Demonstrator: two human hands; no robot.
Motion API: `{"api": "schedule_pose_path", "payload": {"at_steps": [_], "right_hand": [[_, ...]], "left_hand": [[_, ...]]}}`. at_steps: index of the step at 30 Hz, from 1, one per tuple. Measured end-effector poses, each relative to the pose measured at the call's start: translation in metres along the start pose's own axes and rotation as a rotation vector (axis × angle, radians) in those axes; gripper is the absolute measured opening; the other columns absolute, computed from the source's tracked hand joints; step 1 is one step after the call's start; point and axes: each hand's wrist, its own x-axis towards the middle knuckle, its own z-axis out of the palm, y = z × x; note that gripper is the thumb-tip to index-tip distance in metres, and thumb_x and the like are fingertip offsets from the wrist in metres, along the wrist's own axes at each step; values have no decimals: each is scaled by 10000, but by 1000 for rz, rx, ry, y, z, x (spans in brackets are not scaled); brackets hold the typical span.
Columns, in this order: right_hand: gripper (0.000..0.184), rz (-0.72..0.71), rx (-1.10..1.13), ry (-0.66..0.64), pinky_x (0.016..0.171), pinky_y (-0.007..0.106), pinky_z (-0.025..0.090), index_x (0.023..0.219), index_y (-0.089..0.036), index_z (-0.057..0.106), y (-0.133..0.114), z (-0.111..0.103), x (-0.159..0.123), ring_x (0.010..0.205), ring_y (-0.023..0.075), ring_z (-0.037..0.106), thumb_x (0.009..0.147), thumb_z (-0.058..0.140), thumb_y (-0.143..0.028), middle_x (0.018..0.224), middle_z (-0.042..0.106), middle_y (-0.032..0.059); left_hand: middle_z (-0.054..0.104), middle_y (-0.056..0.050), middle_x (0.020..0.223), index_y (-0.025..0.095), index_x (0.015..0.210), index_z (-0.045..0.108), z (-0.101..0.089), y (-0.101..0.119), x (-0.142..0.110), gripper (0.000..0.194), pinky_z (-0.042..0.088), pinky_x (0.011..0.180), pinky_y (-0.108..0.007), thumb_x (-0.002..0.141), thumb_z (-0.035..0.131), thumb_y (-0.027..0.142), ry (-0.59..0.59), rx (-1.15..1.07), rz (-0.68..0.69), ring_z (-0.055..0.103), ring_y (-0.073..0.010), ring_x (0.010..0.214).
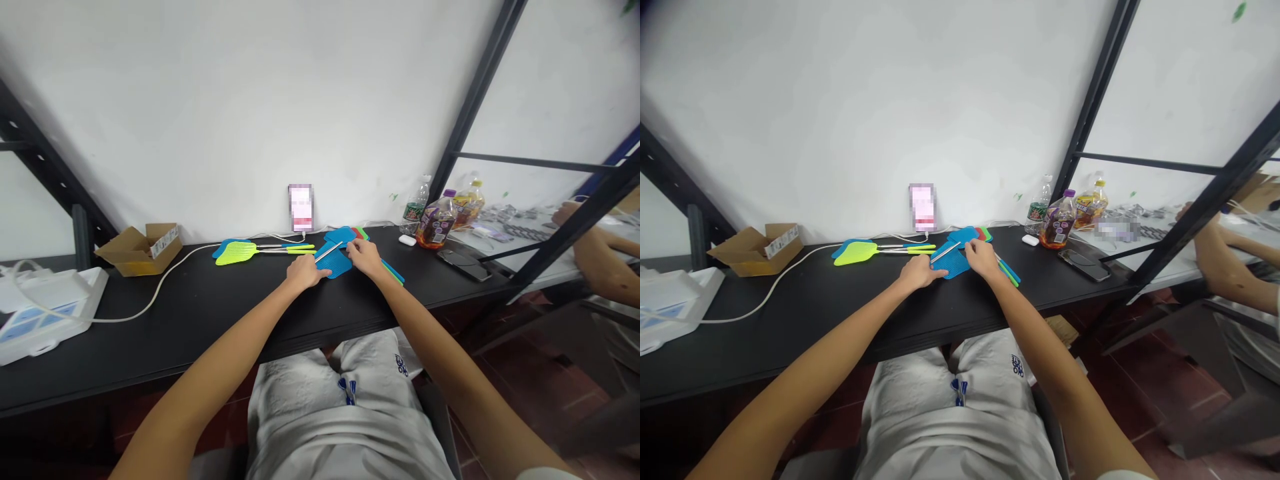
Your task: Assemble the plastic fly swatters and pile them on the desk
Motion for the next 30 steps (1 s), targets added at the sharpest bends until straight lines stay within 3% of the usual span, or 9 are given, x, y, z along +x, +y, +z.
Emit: {"api": "schedule_pose_path", "payload": {"at_steps": [6, 10, 15, 19, 23, 26, 30], "right_hand": [[294, 31, -48, -7, 584, 293, 463, 718, -204, 592, -3, -1, -1, 581, 173, 609, 919, 475, -385, 726, 682, 55], [405, -7, 152, -141, 504, 263, 456, 728, -184, 599, -12, -1, -4, 452, 123, 568, 955, 450, -485, 705, 691, 51], [620, 123, 369, -320, 314, 211, 317, 638, -177, 551, -16, -1, -5, 370, 115, 544, 877, 448, -740, 570, 657, 77], [677, 191, 395, -498, 301, 199, 339, 607, -162, 558, -21, -4, -9, 383, 127, 579, 847, 443, -785, 572, 670, 107], [565, 89, 628, -615, 332, 183, 367, 894, -156, 644, -34, -7, -15, 455, 118, 627, 836, 557, -711, 796, 738, 83], [487, 68, 738, -536, 353, 179, 358, 888, -156, 627, -38, -8, -14, 463, 104, 612, 839, 603, -640, 806, 732, 76], [441, 148, 783, -193, 350, 186, 338, 839, -160, 590, -30, -9, -5, 478, 118, 619, 817, 642, -598, 770, 712, 73]], "left_hand": [[701, -100, 894, 190, 818, 600, 8, 0, 4, 241, 464, 685, -316, 869, 590, 426, 157, -159, 140, 671, -263, 860], [663, -23, 700, 177, 772, 588, 7, 2, 6, 253, 457, 647, -275, 840, 641, 415, 175, -554, 273, 636, -183, 681], [596, 16, 615, 166, 756, 559, 8, 4, 7, 336, 379, 519, -221, 812, 669, 479, 162, -925, 312, 500, -89, 511], [580, 38, 626, 175, 855, 531, 7, 7, 5, 406, 271, 424, -196, 782, 699, 537, 82, -1152, 265, 378, -38, 420], [556, 51, 616, 190, 871, 490, 4, 10, 2, 455, 174, 380, -185, 773, 710, 577, -105, -1258, 283, 300, -15, 369], [563, 30, 613, 194, 849, 486, 4, 11, 2, 453, 149, 370, -181, 859, 575, 637, -192, -1238, 262, 310, -23, 353], [554, 42, 572, 214, 981, 530, 8, 9, 7, 371, 158, 369, -176, 946, 441, 572, -185, -1120, 177, 308, -48, 335]]}}
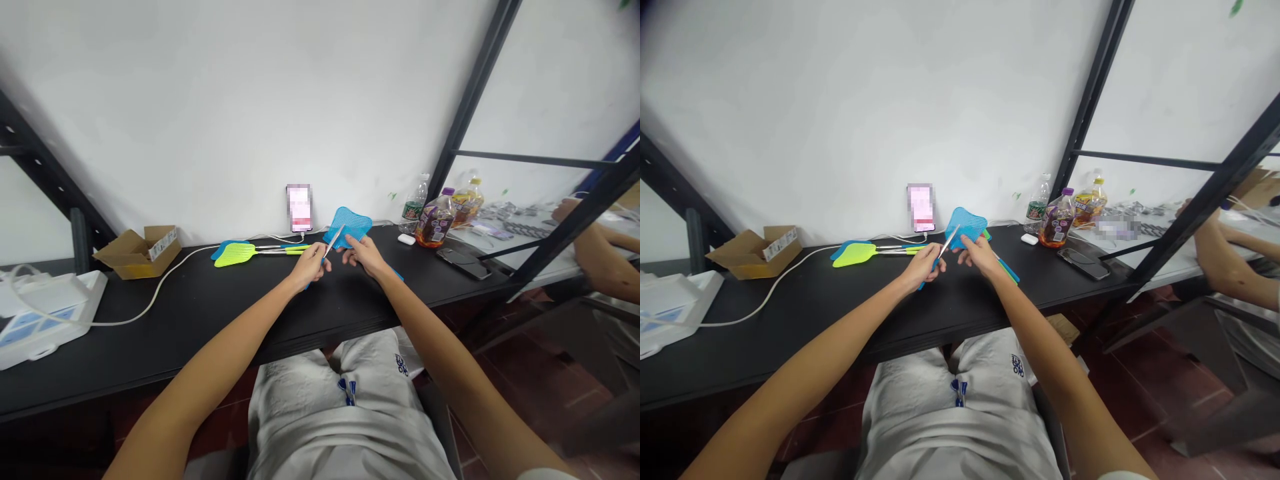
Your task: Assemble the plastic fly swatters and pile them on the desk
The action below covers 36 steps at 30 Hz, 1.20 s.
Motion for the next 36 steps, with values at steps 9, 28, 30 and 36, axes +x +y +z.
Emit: {"api": "schedule_pose_path", "payload": {"at_steps": [9, 28, 30, 36], "right_hand": [[426, -59, 216, 232, 405, 217, 420, 908, -181, 570, -4, -13, 6, 679, 194, 721, 881, 573, -606, 916, 742, 109], [306, -74, 264, 283, 365, 214, 351, 742, -176, 558, 0, -15, 9, 487, 128, 606, 789, 698, -444, 792, 740, 92], [299, -73, 260, 295, 363, 215, 342, 733, -177, 548, 0, -16, 10, 474, 126, 599, 781, 698, -431, 769, 732, 87], [306, -60, 228, 324, 360, 209, 332, 719, -193, 503, -1, -15, 10, 468, 117, 589, 769, 699, -423, 702, 699, 64]], "left_hand": [[463, 48, 546, 177, 829, 620, -7, -21, 10, 370, 317, 478, -209, 928, 427, 477, 95, 366, 136, 396, -80, 447], [509, 28, 576, 164, 804, 639, -6, -23, 10, 404, 336, 537, -227, 939, 406, 465, 127, 448, 184, 449, -97, 514], [513, 28, 577, 164, 805, 642, -6, -23, 10, 405, 339, 540, -227, 939, 407, 465, 129, 455, 186, 452, -97, 516], [518, 26, 577, 161, 793, 641, -6, -21, 9, 400, 343, 546, -232, 935, 415, 460, 128, 455, 183, 457, -99, 518]]}}
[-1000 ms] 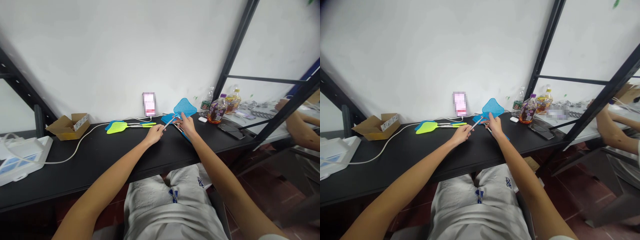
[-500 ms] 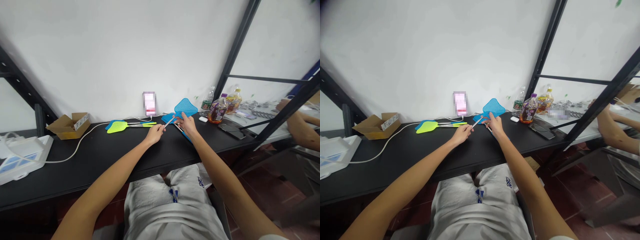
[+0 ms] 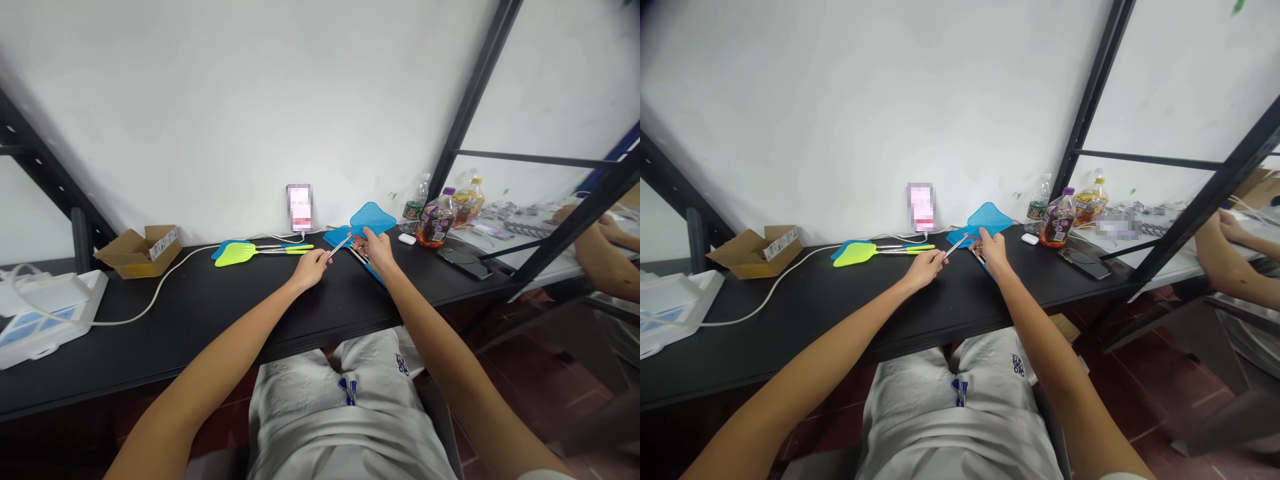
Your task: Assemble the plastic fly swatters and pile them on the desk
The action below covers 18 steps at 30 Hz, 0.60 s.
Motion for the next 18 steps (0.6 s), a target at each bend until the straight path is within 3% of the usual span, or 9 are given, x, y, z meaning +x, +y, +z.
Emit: {"api": "schedule_pose_path", "payload": {"at_steps": [6, 18], "right_hand": [[300, 13, -18, 28, 354, 214, 330, 700, -195, 494, 0, 0, 0, 440, 128, 582, 770, 702, -399, 613, 663, 54], [363, 23, 4, -54, 354, 214, 343, 719, -165, 562, -2, 0, -3, 426, 99, 554, 711, 777, -457, 750, 731, 95]], "left_hand": [[517, 30, 581, 165, 800, 638, -1, -1, 0, 394, 343, 549, -227, 940, 406, 451, 2, 6, 1, 459, -97, 519], [527, 27, 588, 172, 787, 627, -1, 3, -1, 385, 358, 559, -233, 939, 406, 448, -1, 16, 5, 476, -103, 528]]}}
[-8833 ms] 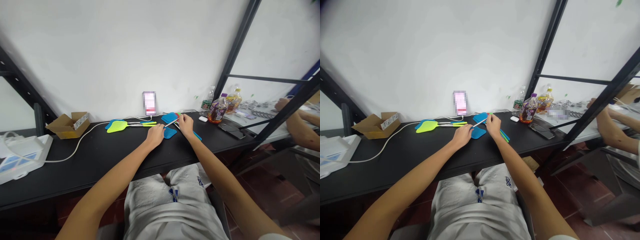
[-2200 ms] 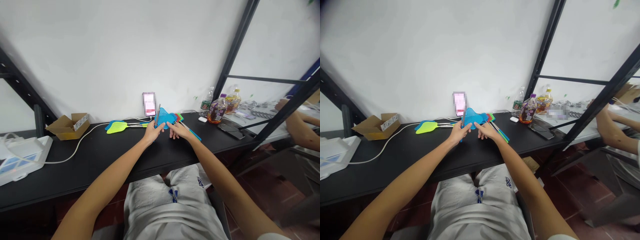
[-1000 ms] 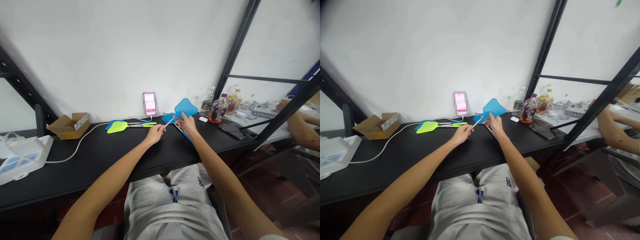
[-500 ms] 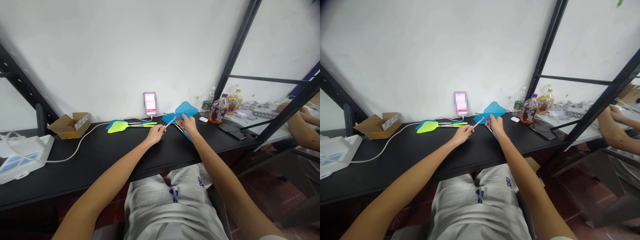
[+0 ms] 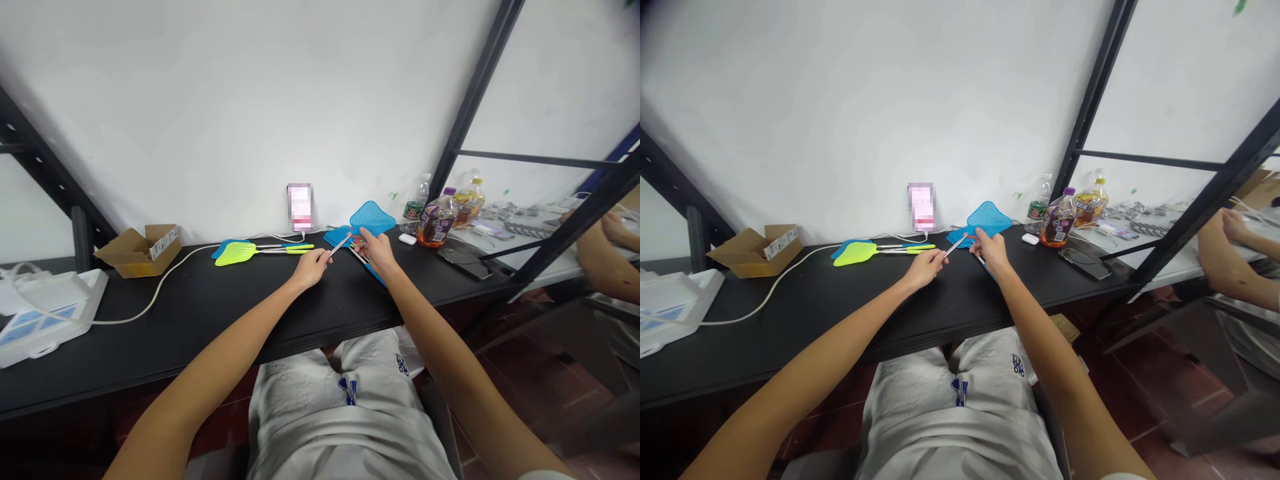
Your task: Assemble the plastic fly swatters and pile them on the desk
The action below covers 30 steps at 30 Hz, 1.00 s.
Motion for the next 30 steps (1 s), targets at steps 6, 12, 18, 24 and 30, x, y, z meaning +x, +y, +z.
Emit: {"api": "schedule_pose_path", "payload": {"at_steps": [6, 12, 18, 24, 30], "right_hand": [[342, 15, -9, -12, 340, 213, 345, 685, -137, 618, -1, 0, -2, 430, 84, 539, 663, 820, -412, 825, 752, 127], [309, 59, 0, -7, 346, 214, 353, 688, -124, 653, -1, -2, -2, 449, 83, 535, 638, 839, -366, 807, 747, 117], [313, 93, 11, -21, 350, 212, 340, 709, -120, 662, -1, -2, -1, 465, 95, 565, 641, 850, -360, 740, 726, 100], [307, 127, 64, -73, 374, 206, 361, 743, -123, 684, 2, -5, 1, 492, 85, 584, 650, 856, -359, 886, 753, 117], [311, 175, 93, -152, 389, 198, 369, 804, -133, 711, 1, -7, 1, 518, 85, 592, 653, 860, -360, 924, 761, 107]], "left_hand": [[534, 24, 590, 174, 779, 628, -1, 5, -2, 372, 369, 577, -240, 939, 411, 430, -1, 26, -1, 489, -111, 540], [550, 15, 598, 174, 764, 639, -1, 9, -5, 373, 374, 594, -245, 939, 418, 419, 4, 52, 12, 506, -121, 559], [555, 5, 580, 165, 761, 654, 0, 9, -5, 387, 368, 591, -247, 940, 419, 416, 24, 61, -4, 513, -130, 569], [516, 18, 552, 167, 714, 608, 0, 6, -2, 404, 360, 560, -243, 934, 416, 446, -9, 6, -29, 477, -114, 522], [394, 57, 520, 177, 714, 510, -5, 16, -3, 370, 252, 442, -212, 947, 444, 457, -144, -201, -194, 309, -59, 407]]}}
